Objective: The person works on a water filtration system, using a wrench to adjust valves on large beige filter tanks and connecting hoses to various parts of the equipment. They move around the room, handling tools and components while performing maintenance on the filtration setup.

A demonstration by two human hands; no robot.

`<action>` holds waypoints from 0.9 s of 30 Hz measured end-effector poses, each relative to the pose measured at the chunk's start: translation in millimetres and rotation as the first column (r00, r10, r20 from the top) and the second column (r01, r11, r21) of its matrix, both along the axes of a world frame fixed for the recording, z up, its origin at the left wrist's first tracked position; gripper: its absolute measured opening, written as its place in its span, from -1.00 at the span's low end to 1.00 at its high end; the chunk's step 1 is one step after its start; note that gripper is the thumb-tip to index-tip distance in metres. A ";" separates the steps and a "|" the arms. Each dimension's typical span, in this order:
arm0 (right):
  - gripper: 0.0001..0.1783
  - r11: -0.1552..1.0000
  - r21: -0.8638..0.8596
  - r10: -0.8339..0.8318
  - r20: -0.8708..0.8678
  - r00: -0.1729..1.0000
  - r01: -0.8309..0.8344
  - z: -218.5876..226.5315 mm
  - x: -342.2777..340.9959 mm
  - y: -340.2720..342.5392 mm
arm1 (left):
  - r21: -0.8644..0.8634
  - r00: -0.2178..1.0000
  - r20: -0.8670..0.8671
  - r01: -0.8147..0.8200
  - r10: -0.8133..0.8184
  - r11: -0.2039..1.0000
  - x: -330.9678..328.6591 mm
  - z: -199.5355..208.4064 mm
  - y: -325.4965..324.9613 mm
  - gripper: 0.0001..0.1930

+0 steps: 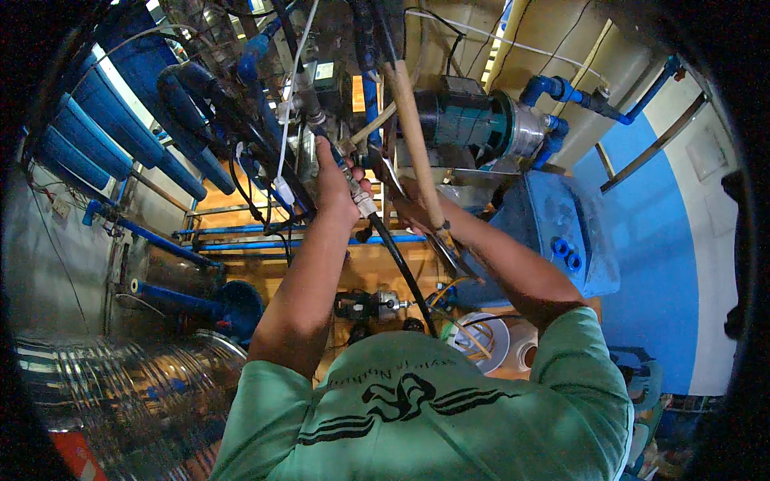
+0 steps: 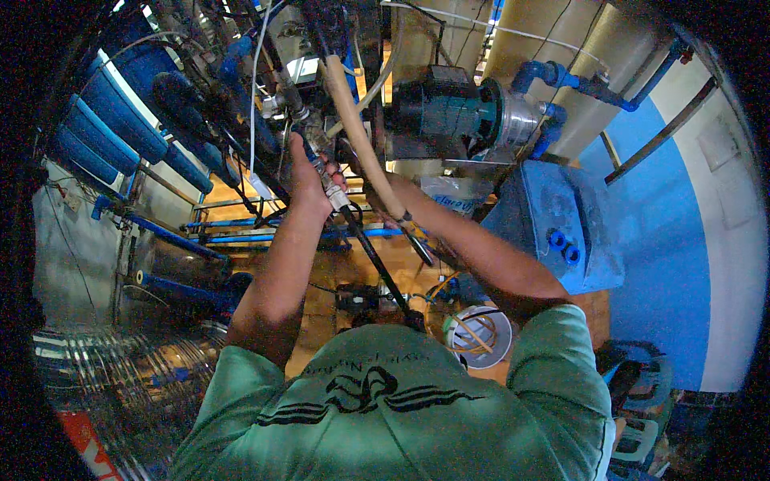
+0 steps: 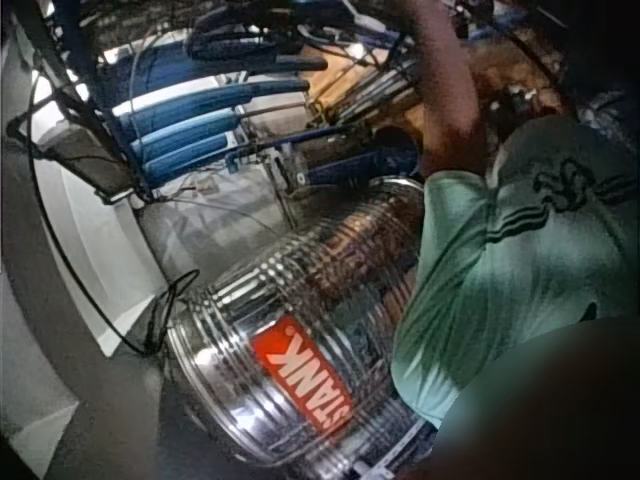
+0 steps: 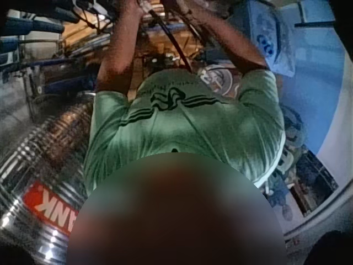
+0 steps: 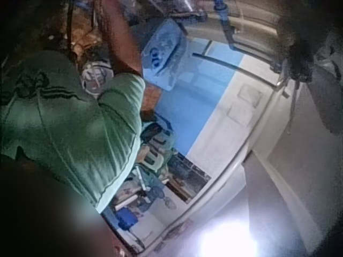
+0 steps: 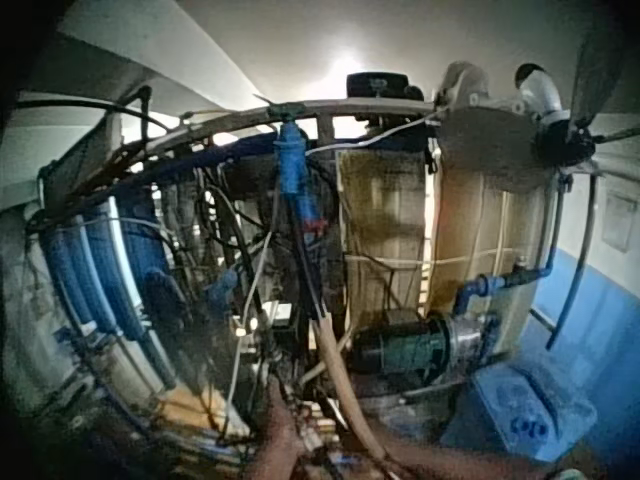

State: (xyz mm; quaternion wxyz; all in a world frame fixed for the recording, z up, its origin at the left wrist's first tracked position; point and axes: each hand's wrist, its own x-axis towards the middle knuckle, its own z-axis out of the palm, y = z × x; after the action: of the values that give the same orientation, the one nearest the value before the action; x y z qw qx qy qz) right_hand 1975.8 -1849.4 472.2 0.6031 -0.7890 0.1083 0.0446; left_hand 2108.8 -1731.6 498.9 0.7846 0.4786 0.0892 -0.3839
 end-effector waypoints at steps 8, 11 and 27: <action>-0.71 0.707 -0.652 -0.077 0.314 0.946 0.274 -43.6 25.2 -18.5 | -0.068 0.994 -0.088 0.064 -0.070 0.996 -8.2 3.0 1.3 -0.36; -0.71 0.695 -0.642 -0.089 0.372 0.924 0.325 -48.2 33.1 -18.8 | -0.083 0.992 -0.092 0.084 -0.092 0.993 -13.5 7.7 2.4 -0.36; -0.67 0.892 -0.196 -0.235 0.569 0.788 0.407 -76.1 85.3 -15.8 | -0.123 0.976 -0.162 0.126 -0.146 0.984 -28.3 18.1 14.6 -0.33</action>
State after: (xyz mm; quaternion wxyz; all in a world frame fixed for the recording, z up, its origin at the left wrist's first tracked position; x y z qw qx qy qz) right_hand 2061.1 -1865.2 396.0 0.4767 -0.8237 0.0770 -0.2973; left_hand 2080.5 -1717.0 517.0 0.7716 0.4043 0.1011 -0.4805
